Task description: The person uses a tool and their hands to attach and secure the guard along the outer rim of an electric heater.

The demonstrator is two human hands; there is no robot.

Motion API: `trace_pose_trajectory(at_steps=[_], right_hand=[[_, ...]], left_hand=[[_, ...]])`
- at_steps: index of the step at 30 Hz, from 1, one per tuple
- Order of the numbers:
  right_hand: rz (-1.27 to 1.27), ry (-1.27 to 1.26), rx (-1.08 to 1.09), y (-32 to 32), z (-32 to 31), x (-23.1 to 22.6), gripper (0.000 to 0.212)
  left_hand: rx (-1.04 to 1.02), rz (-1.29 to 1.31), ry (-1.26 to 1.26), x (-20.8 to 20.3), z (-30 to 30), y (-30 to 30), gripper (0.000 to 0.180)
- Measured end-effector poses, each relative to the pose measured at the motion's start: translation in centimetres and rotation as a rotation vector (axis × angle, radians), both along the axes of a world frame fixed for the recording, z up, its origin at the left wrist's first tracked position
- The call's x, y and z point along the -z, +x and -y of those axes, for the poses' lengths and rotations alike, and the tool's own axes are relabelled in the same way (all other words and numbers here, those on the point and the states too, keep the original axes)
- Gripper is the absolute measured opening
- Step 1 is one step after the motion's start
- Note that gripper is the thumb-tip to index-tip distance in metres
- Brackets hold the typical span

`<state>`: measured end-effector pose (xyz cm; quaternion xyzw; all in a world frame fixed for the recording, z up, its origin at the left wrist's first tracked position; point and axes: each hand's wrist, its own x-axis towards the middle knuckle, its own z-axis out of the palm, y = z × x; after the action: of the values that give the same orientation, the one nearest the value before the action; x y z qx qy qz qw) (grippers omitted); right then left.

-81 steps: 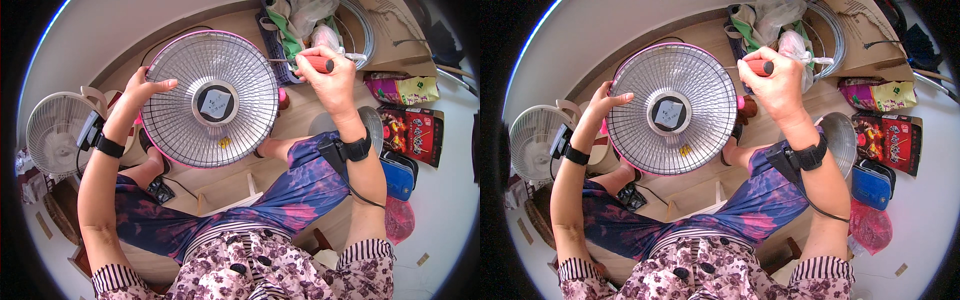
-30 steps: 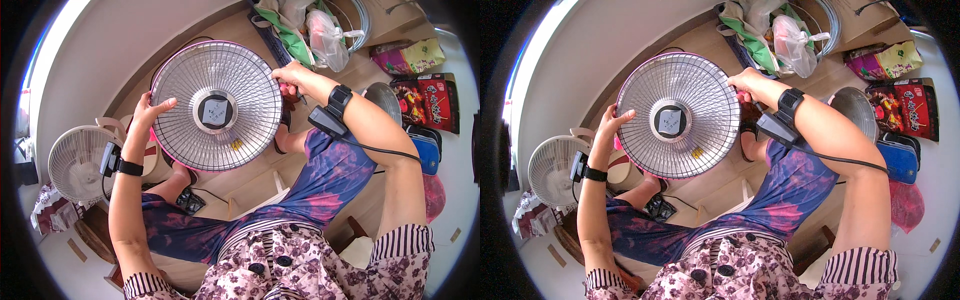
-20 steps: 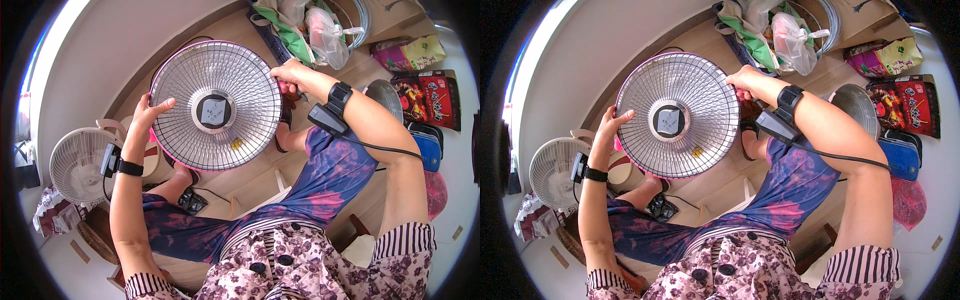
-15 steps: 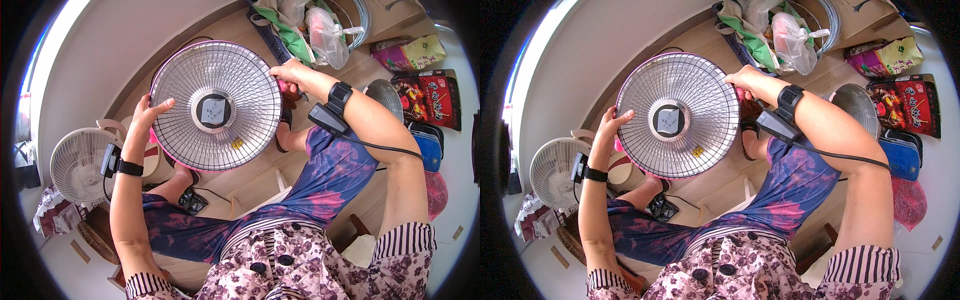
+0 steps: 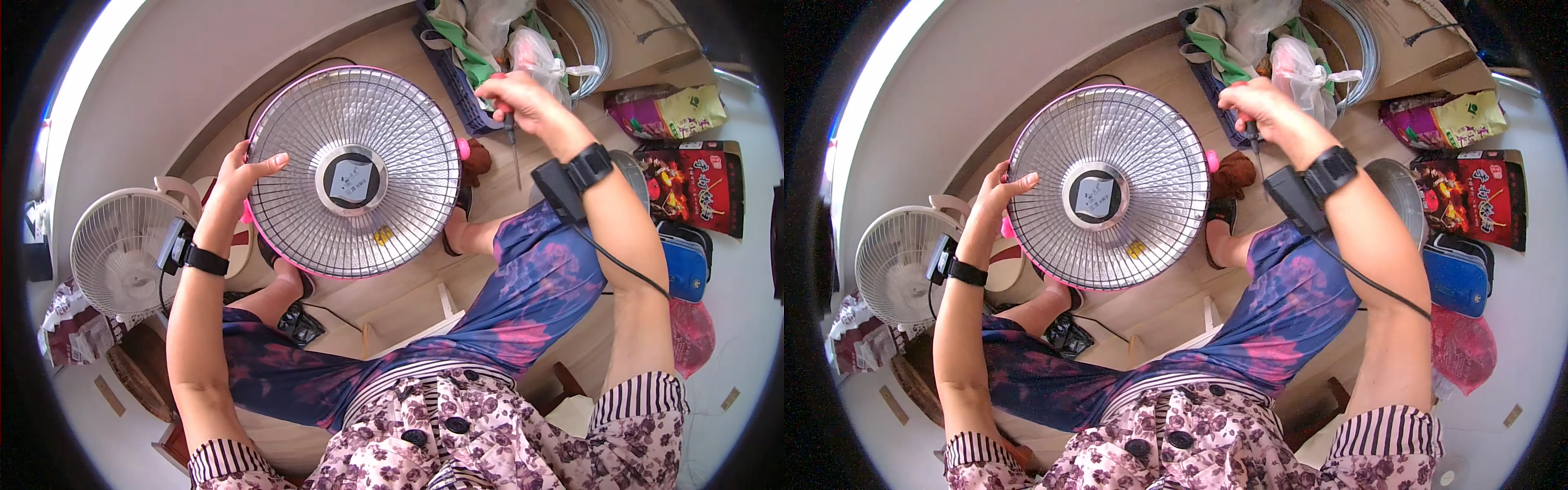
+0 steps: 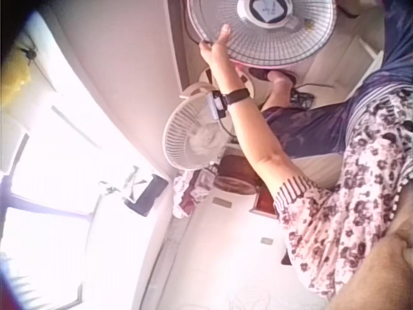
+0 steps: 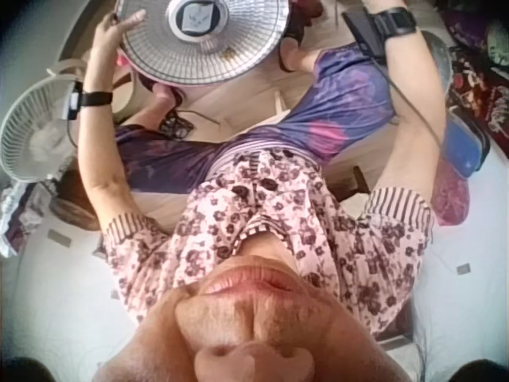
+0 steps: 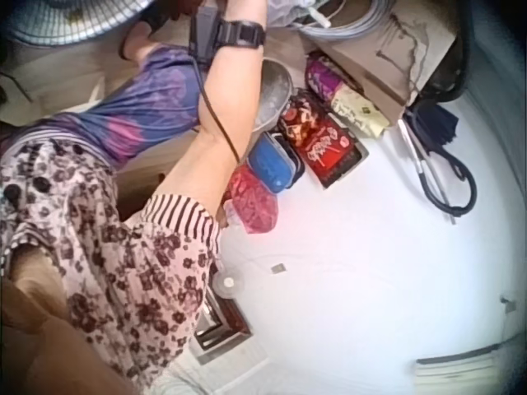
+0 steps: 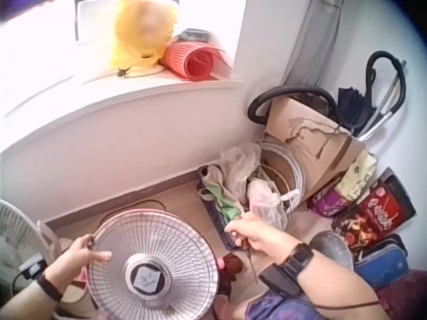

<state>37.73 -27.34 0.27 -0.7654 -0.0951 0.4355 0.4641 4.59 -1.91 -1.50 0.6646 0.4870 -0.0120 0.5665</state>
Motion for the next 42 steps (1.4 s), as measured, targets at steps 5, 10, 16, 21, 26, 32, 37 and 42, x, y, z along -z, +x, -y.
trace_pose_trajectory(at_steps=[5,10,16,21,26,32,37,42], right_hand=[[0.163,0.258,-0.002,-0.6,1.4,-3.7,0.021],[0.434,0.363,-0.044,-2.5,1.0,-6.1,0.031],[0.506,0.465,-0.122,-4.7,0.4,-6.3,0.027],[0.539,0.451,-0.181,-5.9,0.0,-5.8,0.021],[0.667,0.389,-0.244,-6.7,-0.2,-5.4,0.017],[0.630,0.378,-0.285,-6.5,0.0,-4.6,0.014],[0.619,0.360,-0.292,-6.8,-0.2,-4.4,0.013],[0.686,0.354,-0.329,-6.8,-0.2,-4.0,0.011]], left_hand=[[0.017,-0.023,0.061,0.2,0.2,-0.1,0.105],[0.006,-0.035,0.071,0.5,0.0,0.1,0.104],[0.024,-0.035,0.092,0.7,0.0,0.2,0.103],[0.040,-0.054,0.115,1.2,-0.4,0.1,0.103],[0.021,-0.063,0.106,0.6,0.1,0.4,0.102],[0.028,-0.061,0.112,0.9,-0.2,0.4,0.102],[0.057,-0.038,0.105,1.0,-0.3,0.4,0.102],[0.063,-0.039,0.089,0.7,-0.1,0.5,0.101]])
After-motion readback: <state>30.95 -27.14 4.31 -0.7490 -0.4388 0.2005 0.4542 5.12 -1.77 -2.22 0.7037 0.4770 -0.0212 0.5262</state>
